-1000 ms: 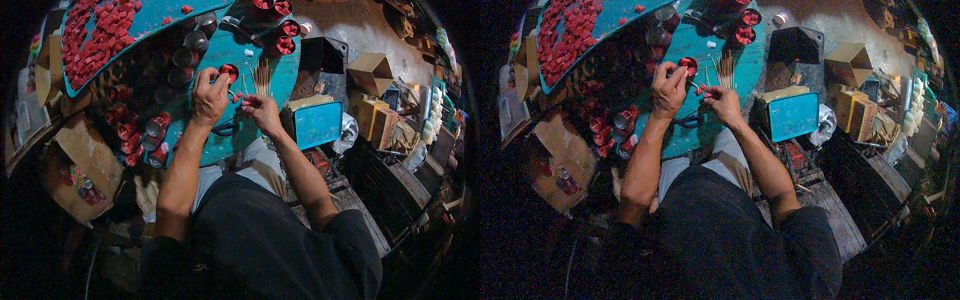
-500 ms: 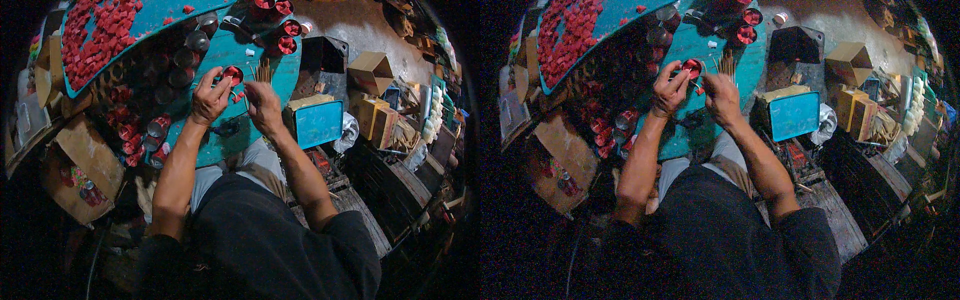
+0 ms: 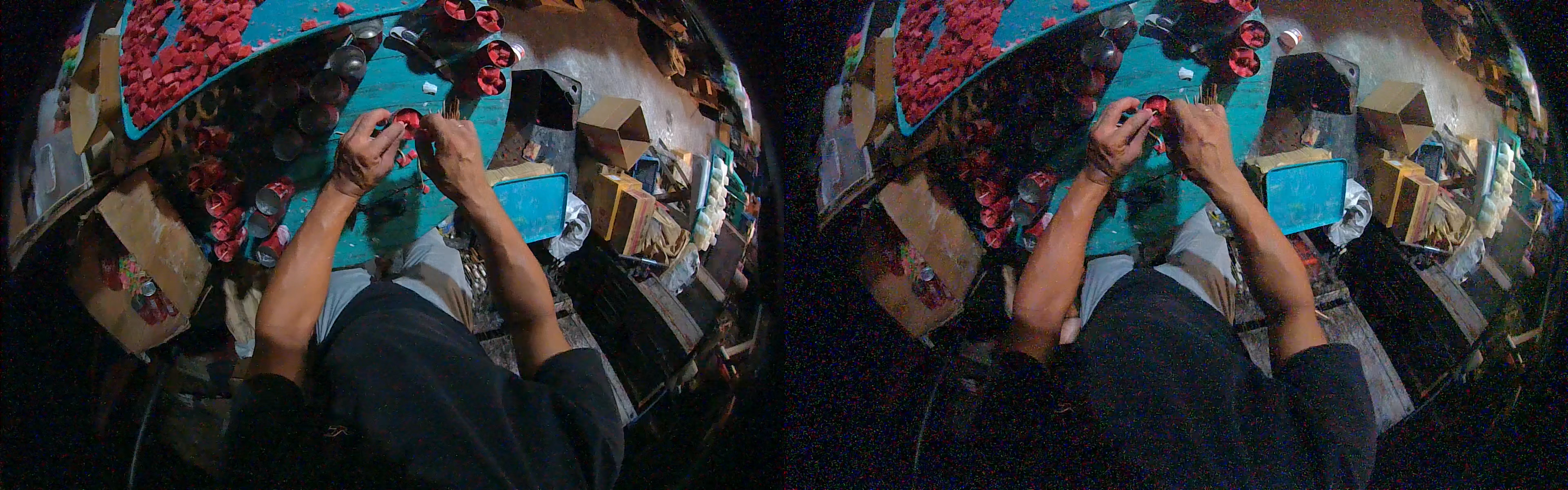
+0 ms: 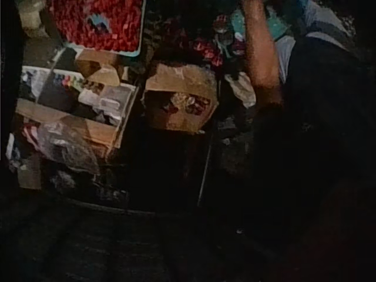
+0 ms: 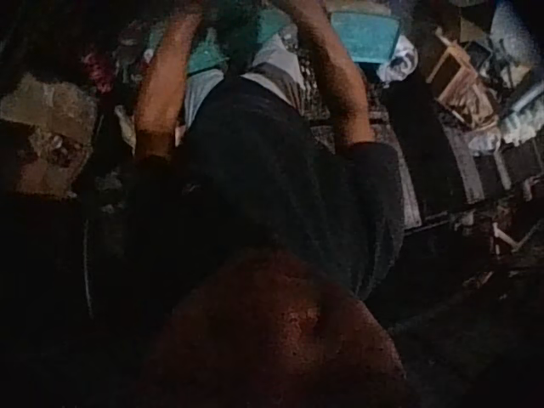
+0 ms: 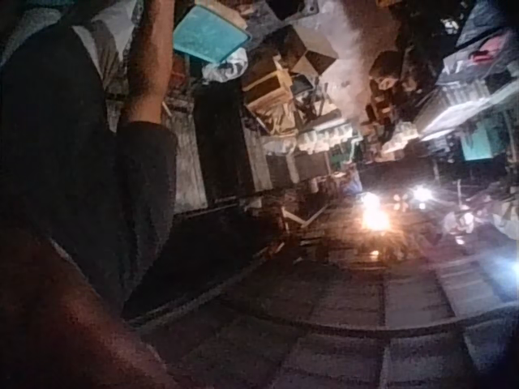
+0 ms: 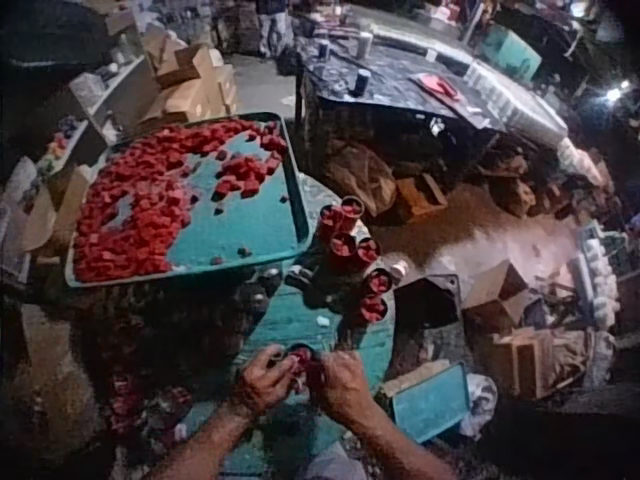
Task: The person assembles small cylindrical containers by filling them with red granular material, inserting wooden sticks, and using a metal tool to press the contents. The person repeatedly picks up containers, fills them, and places them on the table.
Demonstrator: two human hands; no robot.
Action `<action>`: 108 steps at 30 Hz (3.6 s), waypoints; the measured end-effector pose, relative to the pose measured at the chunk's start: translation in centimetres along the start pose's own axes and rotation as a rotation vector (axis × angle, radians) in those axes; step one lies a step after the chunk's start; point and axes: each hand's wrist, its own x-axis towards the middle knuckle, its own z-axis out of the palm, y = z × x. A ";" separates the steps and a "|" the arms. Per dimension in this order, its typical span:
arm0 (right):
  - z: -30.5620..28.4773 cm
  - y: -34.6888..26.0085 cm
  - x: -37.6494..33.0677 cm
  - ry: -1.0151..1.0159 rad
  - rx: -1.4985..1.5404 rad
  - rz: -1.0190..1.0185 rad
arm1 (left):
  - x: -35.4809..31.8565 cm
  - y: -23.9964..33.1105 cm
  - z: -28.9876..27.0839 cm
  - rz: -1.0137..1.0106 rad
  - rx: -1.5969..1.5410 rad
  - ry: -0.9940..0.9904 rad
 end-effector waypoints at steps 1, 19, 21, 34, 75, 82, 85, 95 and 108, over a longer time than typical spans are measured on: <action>-0.1 -0.1 0.0 0.032 0.006 0.005 | 0.0 0.0 -0.1 0.001 0.006 -0.003; -0.5 0.2 -3.1 0.002 0.485 0.548 | -1.4 0.7 -1.0 -0.261 -0.204 -0.058; -0.5 0.1 -3.1 0.006 0.344 0.405 | -1.1 1.3 -0.7 -0.272 -0.226 -0.045; 1.2 1.4 -1.7 0.089 0.049 -0.050 | -0.9 0.0 1.9 -0.448 -0.200 -0.131; 4.2 0.3 -6.1 0.073 0.028 -0.012 | 11.5 -3.2 10.1 -0.206 -0.078 -0.054; 6.0 0.6 -0.5 0.143 0.209 0.090 | 1.4 5.7 -1.3 -0.476 -0.105 0.184; 6.0 0.6 7.8 0.289 0.041 -0.029 | -4.9 8.1 -4.5 -0.666 -0.148 -0.025; 0.4 -1.6 4.9 0.313 0.180 0.091 | -10.2 8.4 -3.8 -1.026 -0.946 0.104; 6.0 -3.9 -8.9 0.099 0.212 0.473 | -8.4 6.5 -12.1 -0.440 -0.246 0.013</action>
